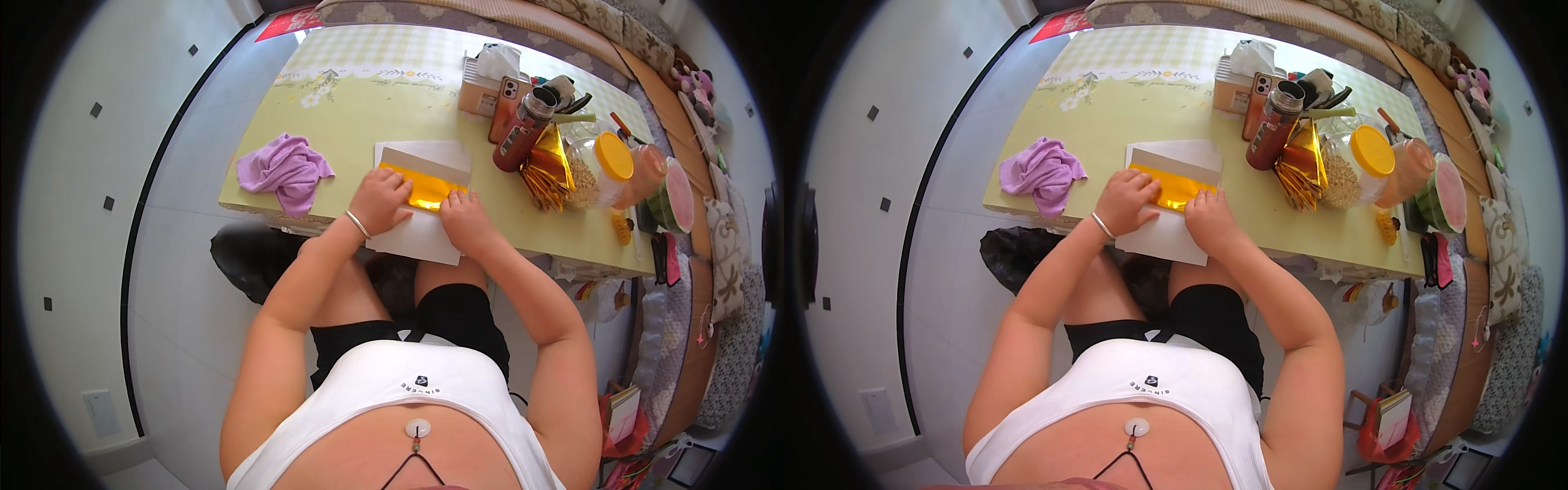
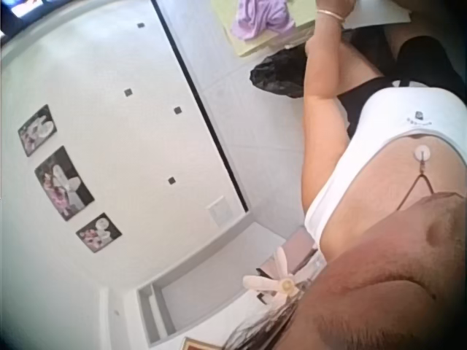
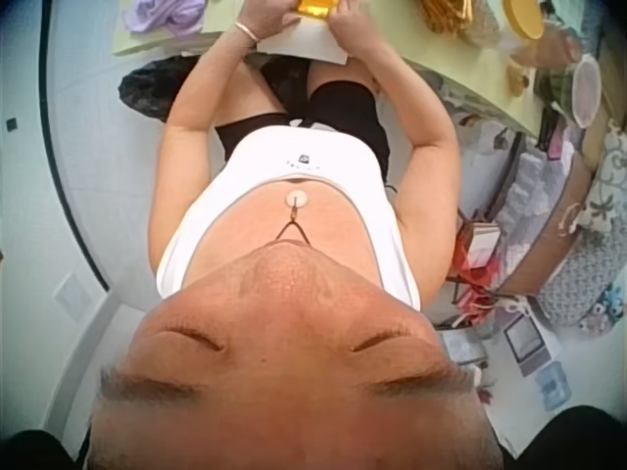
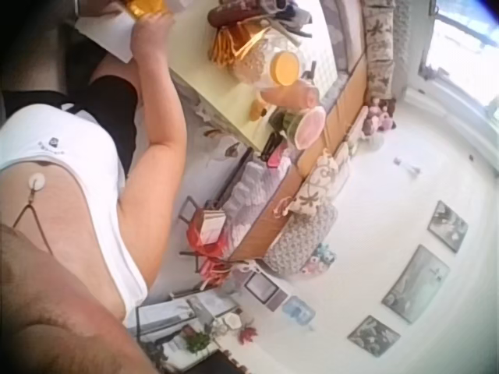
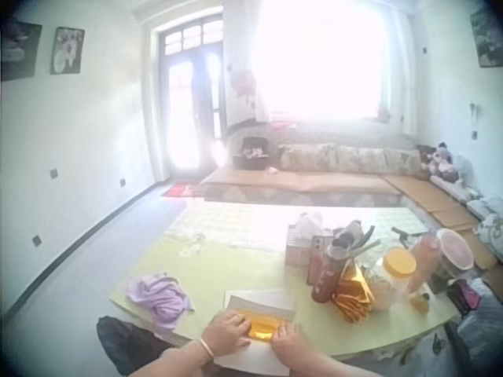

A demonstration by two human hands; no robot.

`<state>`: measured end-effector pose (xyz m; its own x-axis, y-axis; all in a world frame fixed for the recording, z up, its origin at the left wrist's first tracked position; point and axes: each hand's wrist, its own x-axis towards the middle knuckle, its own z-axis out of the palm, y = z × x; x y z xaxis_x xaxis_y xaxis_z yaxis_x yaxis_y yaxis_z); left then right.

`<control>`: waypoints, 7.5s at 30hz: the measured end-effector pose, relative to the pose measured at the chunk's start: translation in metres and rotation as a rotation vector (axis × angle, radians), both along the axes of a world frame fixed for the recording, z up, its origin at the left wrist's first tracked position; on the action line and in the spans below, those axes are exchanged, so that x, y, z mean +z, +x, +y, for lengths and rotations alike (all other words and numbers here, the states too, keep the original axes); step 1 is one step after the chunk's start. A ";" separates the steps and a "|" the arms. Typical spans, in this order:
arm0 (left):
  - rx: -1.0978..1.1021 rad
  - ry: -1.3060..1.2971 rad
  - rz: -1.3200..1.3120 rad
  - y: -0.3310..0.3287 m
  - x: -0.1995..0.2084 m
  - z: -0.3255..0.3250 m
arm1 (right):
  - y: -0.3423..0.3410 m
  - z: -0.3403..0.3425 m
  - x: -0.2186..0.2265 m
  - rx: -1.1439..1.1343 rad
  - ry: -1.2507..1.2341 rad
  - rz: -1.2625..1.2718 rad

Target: The person sits on the floor and folds multiple sheets of gold-colored paper into triangular shapes by hand. They repeatedly fold the paper in half and then fold the corners to form a triangle, placing each finished piece onto a growing stack on the table.

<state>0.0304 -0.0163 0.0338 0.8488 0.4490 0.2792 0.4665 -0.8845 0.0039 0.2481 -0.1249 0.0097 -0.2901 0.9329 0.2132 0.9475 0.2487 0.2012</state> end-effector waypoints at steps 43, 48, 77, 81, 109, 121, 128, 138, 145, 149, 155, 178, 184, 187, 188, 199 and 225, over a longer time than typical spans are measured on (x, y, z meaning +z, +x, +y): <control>0.488 -0.352 -0.442 0.066 -0.041 -0.028 | 0.003 0.003 -0.028 0.081 -0.099 0.403; 0.194 -0.215 -0.445 0.018 -0.015 -0.027 | 0.006 0.000 -0.007 0.126 -0.201 0.423; -0.289 -0.309 -0.268 -0.037 0.006 0.005 | -0.061 0.006 -0.024 -0.071 0.262 0.666; -0.322 -0.136 -0.254 -0.041 -0.001 0.004 | -0.061 0.005 -0.023 -0.066 0.267 0.722; -0.206 0.048 -0.138 -0.038 -0.011 -0.018 | -0.058 0.000 -0.023 -0.029 0.266 0.729; -0.086 -0.399 -0.444 -0.027 -0.019 0.017 | -0.070 0.008 -0.025 -0.148 0.320 0.766; 0.134 -0.455 -0.447 -0.019 -0.032 0.036 | -0.071 0.010 -0.026 -0.195 0.305 0.772; 0.344 -0.402 -0.434 -0.004 -0.033 0.030 | -0.071 0.013 -0.024 -0.191 0.313 0.651; 0.412 -0.366 -0.362 -0.001 -0.027 0.027 | -0.073 0.018 -0.025 -0.216 0.292 0.471; 0.408 -0.036 -0.505 -0.003 -0.027 0.011 | -0.075 0.018 -0.014 -0.254 0.207 0.456; 0.027 0.029 -0.428 -0.015 -0.043 -0.005 | -0.075 0.019 -0.022 -0.257 0.244 0.426; 0.080 0.066 -0.201 0.026 -0.049 -0.004 | -0.006 0.037 -0.004 0.041 0.224 0.287; 0.070 -0.035 -0.125 0.008 -0.045 -0.018 | 0.031 0.014 -0.020 -0.023 -0.180 0.579; 0.100 -0.071 -0.169 -0.017 -0.044 -0.024 | 0.044 0.004 -0.015 -0.050 -0.270 0.494; 0.098 -0.073 -0.171 -0.022 -0.043 -0.024 | 0.045 0.002 -0.012 -0.037 -0.262 0.486; 0.107 -0.026 -0.284 -0.013 -0.020 -0.026 | 0.041 0.006 -0.006 0.099 -0.009 0.270; 0.352 -1.413 -1.318 -0.009 -0.024 0.005 | 0.010 0.013 0.001 -0.138 0.237 1.879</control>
<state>0.0217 -0.0111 0.0094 0.2847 0.9541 -0.0926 -0.2923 0.1784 0.9396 0.2577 -0.1119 0.0106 0.5018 0.8341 0.2293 -0.0424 0.2885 -0.9565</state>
